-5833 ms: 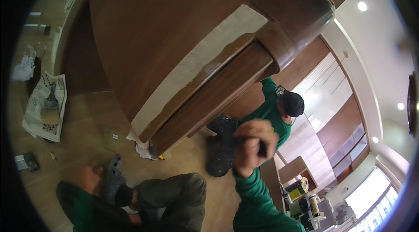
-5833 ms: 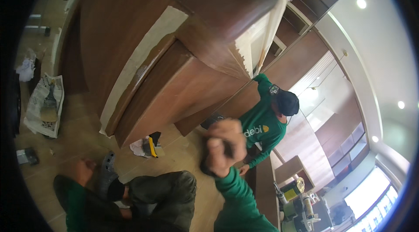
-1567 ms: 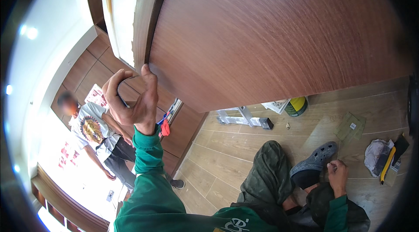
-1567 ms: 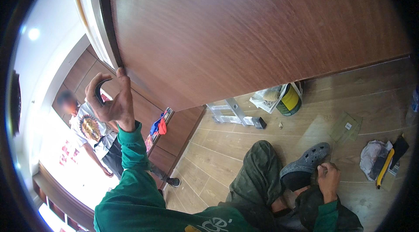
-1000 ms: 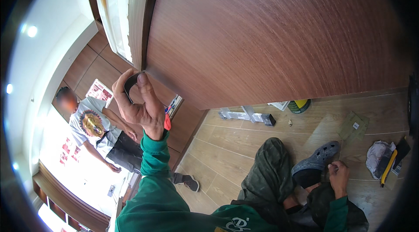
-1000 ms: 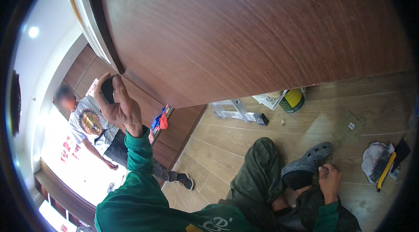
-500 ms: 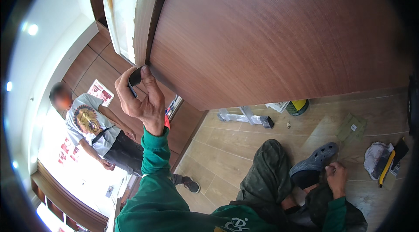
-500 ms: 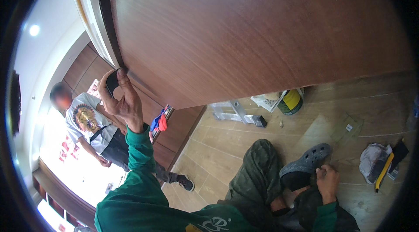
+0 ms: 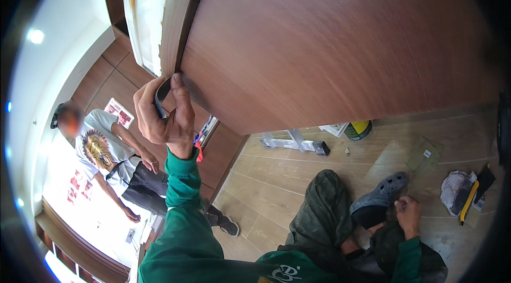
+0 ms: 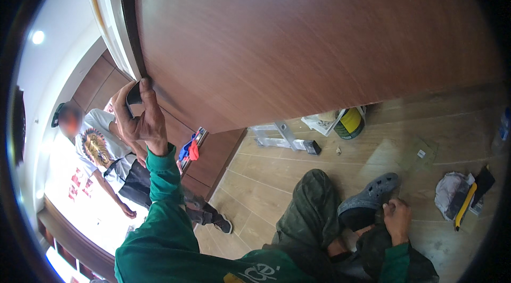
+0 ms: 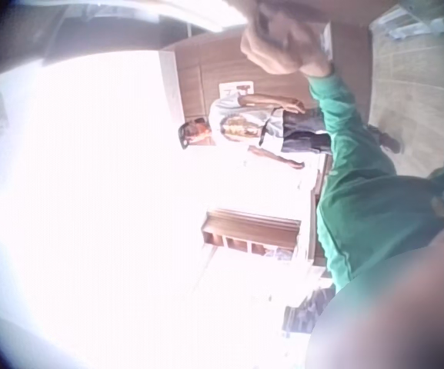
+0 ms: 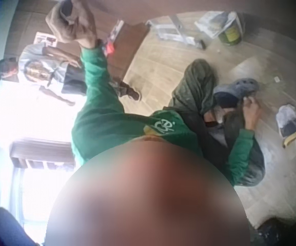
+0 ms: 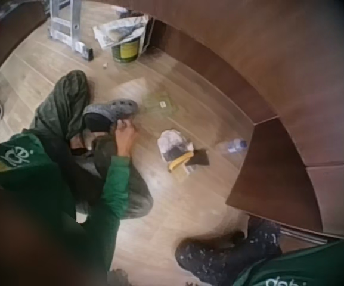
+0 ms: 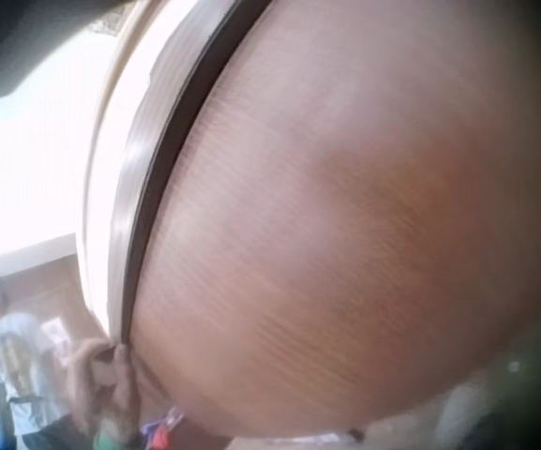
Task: The person sits on the floor and sands the edges and surfaces of a large curved wooden cabinet using a sanding block. They occasionally pause to wipe the surface with a cloth and inspect the finish.
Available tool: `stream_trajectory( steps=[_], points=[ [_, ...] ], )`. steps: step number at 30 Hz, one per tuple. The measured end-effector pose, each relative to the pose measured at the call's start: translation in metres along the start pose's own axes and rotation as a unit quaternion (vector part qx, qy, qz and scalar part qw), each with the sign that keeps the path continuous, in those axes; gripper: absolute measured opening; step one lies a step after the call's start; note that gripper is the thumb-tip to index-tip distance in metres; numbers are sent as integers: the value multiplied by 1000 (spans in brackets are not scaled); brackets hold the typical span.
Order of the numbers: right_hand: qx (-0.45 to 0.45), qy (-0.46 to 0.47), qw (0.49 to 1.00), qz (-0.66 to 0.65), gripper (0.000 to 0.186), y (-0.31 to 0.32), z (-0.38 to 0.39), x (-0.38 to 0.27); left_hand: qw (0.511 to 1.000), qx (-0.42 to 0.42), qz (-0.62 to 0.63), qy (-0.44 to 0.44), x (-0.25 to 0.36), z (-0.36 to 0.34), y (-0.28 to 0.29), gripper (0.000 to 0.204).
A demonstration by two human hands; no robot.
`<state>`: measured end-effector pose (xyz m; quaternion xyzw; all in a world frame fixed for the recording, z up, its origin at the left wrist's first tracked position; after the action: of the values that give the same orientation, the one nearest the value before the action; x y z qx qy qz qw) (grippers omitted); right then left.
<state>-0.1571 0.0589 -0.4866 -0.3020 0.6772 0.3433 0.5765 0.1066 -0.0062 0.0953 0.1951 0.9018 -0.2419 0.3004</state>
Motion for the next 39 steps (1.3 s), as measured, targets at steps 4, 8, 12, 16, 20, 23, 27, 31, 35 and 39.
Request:
stream_trajectory(
  steps=[4, 8, 12, 16, 20, 23, 27, 31, 35, 39],
  points=[
    [1, 3, 1000, 5, 20, 0, 1, 8, 1000, -2, -5, -14, -4, 2, -2, 22],
    [0, -9, 1000, 3, 20, 0, 0, 5, 999, -10, 10, -38, -1, -6, -1, 16],
    [1, -5, 1000, 21, 20, 2, 2, 9, 999, 18, 24, -41, 10, -15, -5, 16],
    [-5, -19, 1000, 16, 19, 5, 1, 1, 999, -18, 31, -20, -5, -9, -4, 19],
    [8, -7, 1000, 23, 18, 7, 2, 8, 999, 7, 37, -33, 8, -22, -7, 22],
    [5, 1, 1000, 25, 18, 8, 2, 6, 999, -18, 34, -17, -3, -17, -9, 22],
    [-9, -12, 1000, 22, 18, 10, 1, -5, 999, -8, 38, -26, 1, -27, -8, 22],
    [-4, -31, 999, 29, 19, 8, 1, 3, 999, 13, 22, -25, 9, -27, -9, 21],
    [0, -24, 999, 37, 21, 13, -1, 6, 994, -97, 23, 55, -26, 7, -4, 16],
    [-19, -53, 998, 41, 23, 8, -4, 7, 997, -66, 39, 17, -22, 1, -14, 16]
  ],
)
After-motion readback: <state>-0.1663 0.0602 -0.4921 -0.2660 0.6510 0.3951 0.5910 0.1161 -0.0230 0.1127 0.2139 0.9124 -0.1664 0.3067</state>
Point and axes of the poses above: each hand's wrist, its own z-axis away from the middle knuckle, its own y-axis out of the back of the hand, x = y × z, the point moved 5 cm from there along -z, towards the middle knuckle, and after that the axes turned 15 degrees about -z, right-handed, at the moved point
